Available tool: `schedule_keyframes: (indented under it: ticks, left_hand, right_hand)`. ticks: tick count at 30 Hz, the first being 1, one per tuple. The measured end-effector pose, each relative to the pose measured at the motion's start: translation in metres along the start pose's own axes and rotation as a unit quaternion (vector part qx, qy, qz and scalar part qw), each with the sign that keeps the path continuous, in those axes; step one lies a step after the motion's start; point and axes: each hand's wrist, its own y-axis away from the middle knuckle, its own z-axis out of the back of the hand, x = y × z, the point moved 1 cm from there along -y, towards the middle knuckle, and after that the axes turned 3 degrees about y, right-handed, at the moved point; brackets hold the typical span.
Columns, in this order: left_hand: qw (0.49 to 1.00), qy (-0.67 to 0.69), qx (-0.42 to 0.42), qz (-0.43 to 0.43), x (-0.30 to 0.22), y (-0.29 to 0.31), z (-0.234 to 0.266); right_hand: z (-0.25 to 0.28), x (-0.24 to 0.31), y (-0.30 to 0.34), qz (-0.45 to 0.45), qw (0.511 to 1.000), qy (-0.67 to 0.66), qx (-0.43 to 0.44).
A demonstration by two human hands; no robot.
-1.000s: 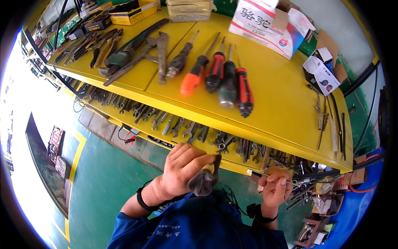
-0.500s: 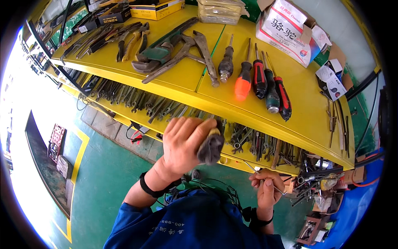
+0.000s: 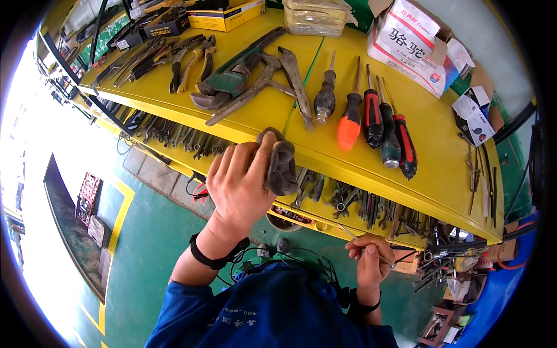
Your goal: The person wipes yellow metal shelves with a cloth, moving along the shelving unit and cleaning multiple sections. They handle a small metal tool and a plastic bag containing small parts, placing them on the shelf while continuing to wipe surfaces.
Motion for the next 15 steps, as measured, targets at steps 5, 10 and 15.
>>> schedule_keyframes:
  ticks: [5,10,15]
  left_hand:
    - [0.999,0.032,0.033,0.009,-0.024,-0.013,0.001]
    - [0.998,0.024,0.054,0.002,-0.016,-0.012,0.005]
    - [0.999,-0.021,0.032,0.038,0.016,-0.011,0.017]
  right_hand:
    - [-0.004,-0.011,-0.009,-0.017,0.999,-0.025,0.009]
    - [-0.004,-0.009,-0.016,-0.006,0.999,-0.015,0.03]
    - [0.006,-0.014,-0.018,-0.003,0.999,-0.035,0.019]
